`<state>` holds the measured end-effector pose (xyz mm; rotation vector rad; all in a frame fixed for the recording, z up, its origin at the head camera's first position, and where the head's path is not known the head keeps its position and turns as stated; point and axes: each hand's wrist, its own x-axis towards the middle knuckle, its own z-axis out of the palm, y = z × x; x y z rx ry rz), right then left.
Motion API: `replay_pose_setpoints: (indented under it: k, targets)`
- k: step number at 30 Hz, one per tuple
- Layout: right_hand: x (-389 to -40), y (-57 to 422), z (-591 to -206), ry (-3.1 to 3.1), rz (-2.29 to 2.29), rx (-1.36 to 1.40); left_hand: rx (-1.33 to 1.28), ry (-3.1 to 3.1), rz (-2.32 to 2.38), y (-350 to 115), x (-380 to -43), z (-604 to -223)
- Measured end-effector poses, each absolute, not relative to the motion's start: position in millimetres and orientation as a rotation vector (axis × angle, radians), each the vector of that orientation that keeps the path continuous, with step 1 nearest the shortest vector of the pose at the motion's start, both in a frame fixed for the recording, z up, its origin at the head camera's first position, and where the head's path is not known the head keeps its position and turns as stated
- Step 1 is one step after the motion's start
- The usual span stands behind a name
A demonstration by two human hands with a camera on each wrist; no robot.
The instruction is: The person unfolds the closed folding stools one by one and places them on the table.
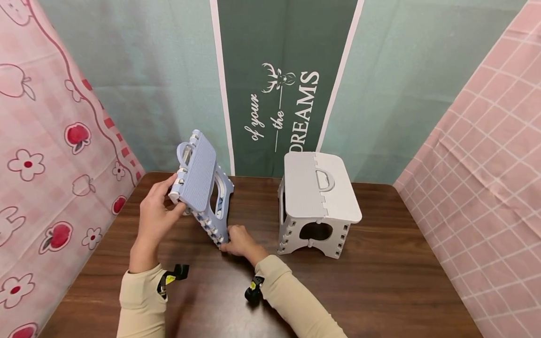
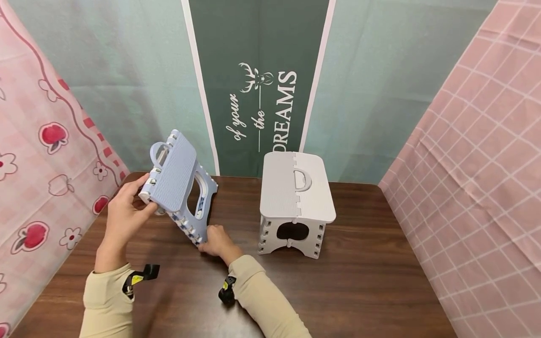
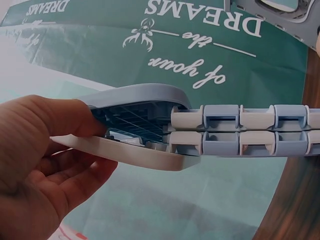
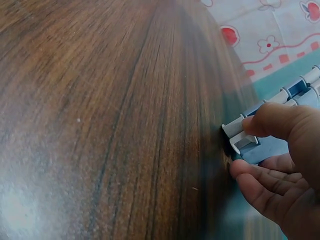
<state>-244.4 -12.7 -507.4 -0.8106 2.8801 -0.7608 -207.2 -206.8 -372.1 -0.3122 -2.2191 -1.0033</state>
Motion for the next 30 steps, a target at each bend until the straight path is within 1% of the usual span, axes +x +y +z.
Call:
replay_pose_setpoints:
  k: [9, 16, 25, 30]
  targets:
    - [-244.6, -14.0, -507.8, 2.879, -0.766, -0.791, -0.374, -2.247, -0.952, -193.4, -209.2, -368.1]
    - [-245.9, -14.0, -508.9, 2.877, -0.773, -0.793, -0.398, -2.258, -0.995, -189.1, -211.8, -369.0]
    - [-246.6, -11.3, -509.7, 2.859, -0.830, -0.760, -0.525, -2.328, -1.045, -182.9, -215.5, -366.8]
    - [-247.3, -11.5, -511.5, 2.848, -0.836, -0.757, -0.537, -2.325, -1.092, -177.6, -216.1, -369.1]
